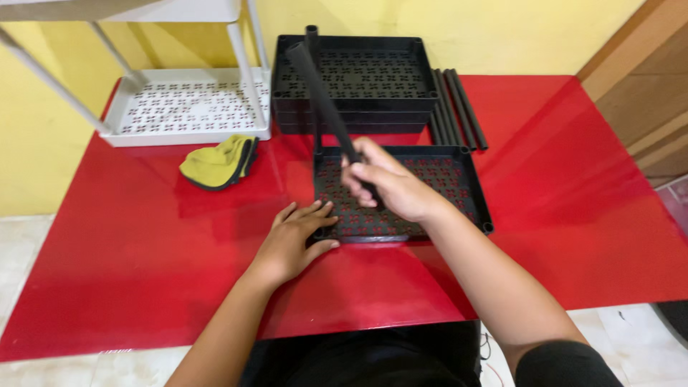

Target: The person disassembles a two-tier black plastic stand by removing the legs, then reassembles it by inserting the legs back into the trays. The person handles the trays and legs by hand on a red table.

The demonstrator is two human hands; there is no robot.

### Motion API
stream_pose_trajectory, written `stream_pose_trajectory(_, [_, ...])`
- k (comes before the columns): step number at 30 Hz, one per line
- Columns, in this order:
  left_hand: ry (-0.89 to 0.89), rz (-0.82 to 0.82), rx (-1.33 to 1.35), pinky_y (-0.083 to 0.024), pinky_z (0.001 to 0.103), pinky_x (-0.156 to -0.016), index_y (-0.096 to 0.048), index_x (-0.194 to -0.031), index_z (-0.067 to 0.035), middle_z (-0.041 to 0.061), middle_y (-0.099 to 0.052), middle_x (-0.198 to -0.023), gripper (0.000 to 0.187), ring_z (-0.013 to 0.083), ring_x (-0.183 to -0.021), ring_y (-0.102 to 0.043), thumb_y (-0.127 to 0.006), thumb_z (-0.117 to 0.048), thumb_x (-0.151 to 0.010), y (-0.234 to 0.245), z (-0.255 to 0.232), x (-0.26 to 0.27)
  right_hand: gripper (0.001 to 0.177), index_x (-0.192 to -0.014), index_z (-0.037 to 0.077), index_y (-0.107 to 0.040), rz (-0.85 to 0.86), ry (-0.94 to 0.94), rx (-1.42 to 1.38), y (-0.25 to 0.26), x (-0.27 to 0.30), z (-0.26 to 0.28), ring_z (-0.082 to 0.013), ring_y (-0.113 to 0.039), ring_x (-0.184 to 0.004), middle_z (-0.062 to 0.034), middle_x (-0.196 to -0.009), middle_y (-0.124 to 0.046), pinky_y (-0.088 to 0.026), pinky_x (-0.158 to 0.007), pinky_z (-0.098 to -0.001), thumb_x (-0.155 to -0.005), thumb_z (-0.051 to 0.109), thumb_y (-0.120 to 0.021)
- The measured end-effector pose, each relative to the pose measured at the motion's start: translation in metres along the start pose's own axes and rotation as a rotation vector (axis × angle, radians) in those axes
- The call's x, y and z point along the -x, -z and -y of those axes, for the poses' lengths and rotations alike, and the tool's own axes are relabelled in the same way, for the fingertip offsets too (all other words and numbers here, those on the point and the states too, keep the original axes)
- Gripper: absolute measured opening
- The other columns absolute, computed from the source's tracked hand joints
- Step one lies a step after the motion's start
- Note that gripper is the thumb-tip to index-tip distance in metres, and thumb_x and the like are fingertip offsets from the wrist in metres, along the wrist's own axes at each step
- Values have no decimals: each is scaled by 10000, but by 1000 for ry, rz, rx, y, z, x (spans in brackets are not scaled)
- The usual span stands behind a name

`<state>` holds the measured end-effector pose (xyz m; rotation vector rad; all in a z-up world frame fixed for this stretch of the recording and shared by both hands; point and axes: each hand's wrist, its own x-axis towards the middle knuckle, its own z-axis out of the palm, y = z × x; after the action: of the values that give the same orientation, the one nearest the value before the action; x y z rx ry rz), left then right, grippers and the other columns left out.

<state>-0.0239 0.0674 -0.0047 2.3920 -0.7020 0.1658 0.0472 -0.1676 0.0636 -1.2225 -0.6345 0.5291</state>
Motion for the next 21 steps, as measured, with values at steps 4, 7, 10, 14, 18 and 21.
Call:
stream_pose_trajectory(4, [0,5,22,-232,512,-1161,-703,-1250,-93,162,-562,-1466,482,300,-1403,-431,-720,-389,-871,4,-3,0,370,-1358,70,-498,-357,40,257,51,39,1,-107,-597,-796,-30,-1034,-584,-544,-685,-271,-994,102,-556])
stream_pose_trajectory(7, [48,-30,39,-326,532,-1132,-730,-1219,-96,143,-633,-1407,385,320,-1358,-523,-674,-351,-935,4,-5,-7,406,-1397,62,-491,-646,113,467,100,69,5,-123,-633,-795,-37,-1035,-627,-573,-678,-289,-998,56,-570])
stream_pose_trajectory(10, [105,-121,112,-528,443,-1042,-730,-1199,-93,119,-726,-1275,321,285,-1197,-674,-674,-310,-970,2,6,-23,382,-1369,44,-521,-926,106,706,146,83,1,-149,-632,-742,-69,-922,-650,-535,-640,-308,-999,66,-617])
stream_pose_trajectory(14, [189,-463,307,-575,374,-915,-629,-1285,-44,133,-689,-1249,307,232,-1085,-714,-683,-141,-998,-8,14,-56,311,-1256,27,-593,-1118,-44,1088,197,87,-10,-203,-654,-724,-121,-803,-668,-527,-671,-348,-974,109,-694])
stream_pose_trajectory(18, [249,-610,431,-573,355,-884,-468,-1398,2,173,-570,-1389,485,243,-1150,-642,-692,-75,-974,-14,33,-96,288,-1155,7,-595,-1056,100,1242,229,70,-23,-273,-692,-852,-147,-965,-709,-554,-770,-388,-897,61,-713])
stream_pose_trajectory(21, [238,-604,395,-567,363,-909,-448,-1414,10,183,-567,-1409,523,257,-1194,-629,-701,-76,-964,-20,43,-110,293,-1128,8,-608,-1056,159,1326,243,56,-29,-328,-690,-951,-178,-997,-694,-549,-852,-419,-866,44,-733])
